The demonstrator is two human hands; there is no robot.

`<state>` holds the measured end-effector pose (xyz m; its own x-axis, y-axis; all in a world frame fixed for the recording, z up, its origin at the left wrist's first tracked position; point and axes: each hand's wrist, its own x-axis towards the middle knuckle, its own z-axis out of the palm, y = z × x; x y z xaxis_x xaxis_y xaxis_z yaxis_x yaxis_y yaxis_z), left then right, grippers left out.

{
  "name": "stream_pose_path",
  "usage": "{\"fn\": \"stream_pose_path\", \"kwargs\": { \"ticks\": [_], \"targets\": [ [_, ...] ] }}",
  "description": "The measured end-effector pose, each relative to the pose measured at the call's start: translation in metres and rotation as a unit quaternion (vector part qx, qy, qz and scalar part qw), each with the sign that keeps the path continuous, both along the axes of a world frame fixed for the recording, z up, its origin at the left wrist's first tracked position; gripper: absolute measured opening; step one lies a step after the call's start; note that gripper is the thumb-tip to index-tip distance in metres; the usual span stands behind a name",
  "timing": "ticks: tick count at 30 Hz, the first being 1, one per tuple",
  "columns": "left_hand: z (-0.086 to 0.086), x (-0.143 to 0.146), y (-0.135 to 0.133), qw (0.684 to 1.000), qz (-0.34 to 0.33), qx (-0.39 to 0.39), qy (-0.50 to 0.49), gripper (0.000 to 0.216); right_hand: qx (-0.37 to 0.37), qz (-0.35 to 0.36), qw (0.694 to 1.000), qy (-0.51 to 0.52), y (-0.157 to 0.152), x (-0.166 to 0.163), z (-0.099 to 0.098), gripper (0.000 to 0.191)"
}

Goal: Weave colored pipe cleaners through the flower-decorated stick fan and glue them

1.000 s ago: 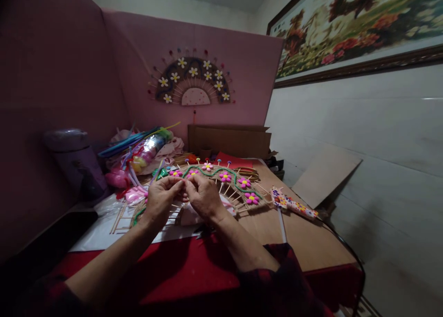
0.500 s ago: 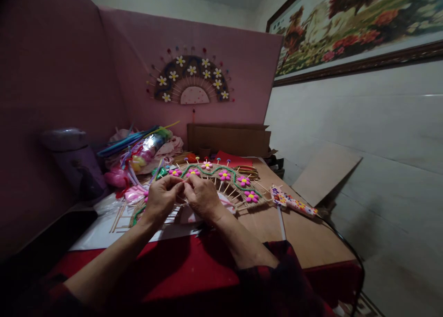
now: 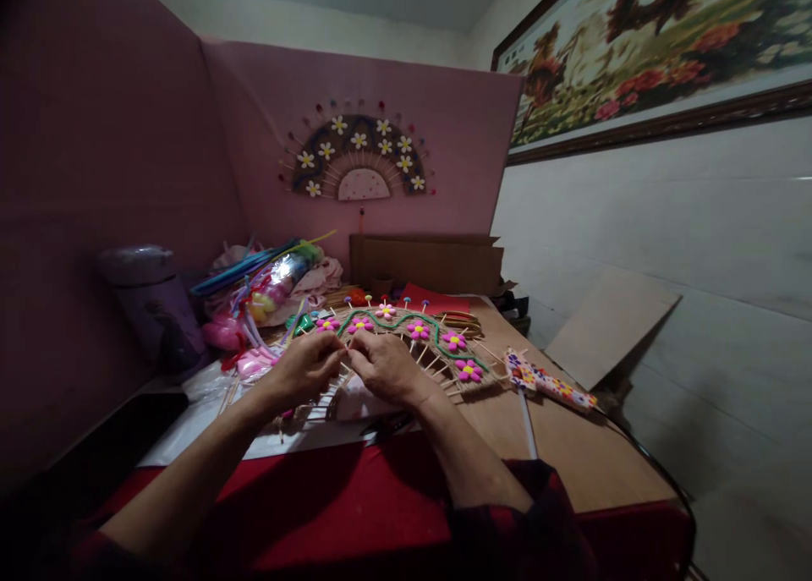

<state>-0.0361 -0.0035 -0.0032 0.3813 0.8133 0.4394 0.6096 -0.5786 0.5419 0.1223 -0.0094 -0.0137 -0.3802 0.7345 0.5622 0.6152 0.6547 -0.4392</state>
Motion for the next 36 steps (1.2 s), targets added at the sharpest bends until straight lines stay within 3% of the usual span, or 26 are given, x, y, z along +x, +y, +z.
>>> {"fn": "stream_pose_path", "kwargs": {
  "ticks": [7, 19, 22, 27, 36],
  "targets": [
    [-0.003, 0.002, -0.003, 0.999, 0.002, 0.036, -0.012, 0.016, -0.015, 0.037, 0.997, 0.069, 0.005, 0.000, -0.007, 0.014],
    [-0.012, 0.008, -0.005, 0.995, 0.042, 0.083, -0.018, 0.011, -0.007, -0.018, 0.996, 0.083, -0.001, -0.011, -0.008, 0.015],
    [-0.014, 0.009, -0.001, 0.993, 0.044, 0.053, -0.092, 0.013, 0.008, -0.023, 0.997, 0.072, -0.001, -0.011, -0.007, 0.013],
    [-0.015, 0.011, 0.003, 0.964, 0.018, -0.074, -0.255, 0.019, 0.038, -0.018, 0.997, 0.062, -0.002, -0.008, -0.003, 0.013],
    [-0.009, 0.013, -0.003, 0.937, -0.002, -0.143, -0.320, 0.024, 0.084, -0.077, 0.994, 0.005, -0.005, -0.009, -0.005, 0.010]
  ]
}}
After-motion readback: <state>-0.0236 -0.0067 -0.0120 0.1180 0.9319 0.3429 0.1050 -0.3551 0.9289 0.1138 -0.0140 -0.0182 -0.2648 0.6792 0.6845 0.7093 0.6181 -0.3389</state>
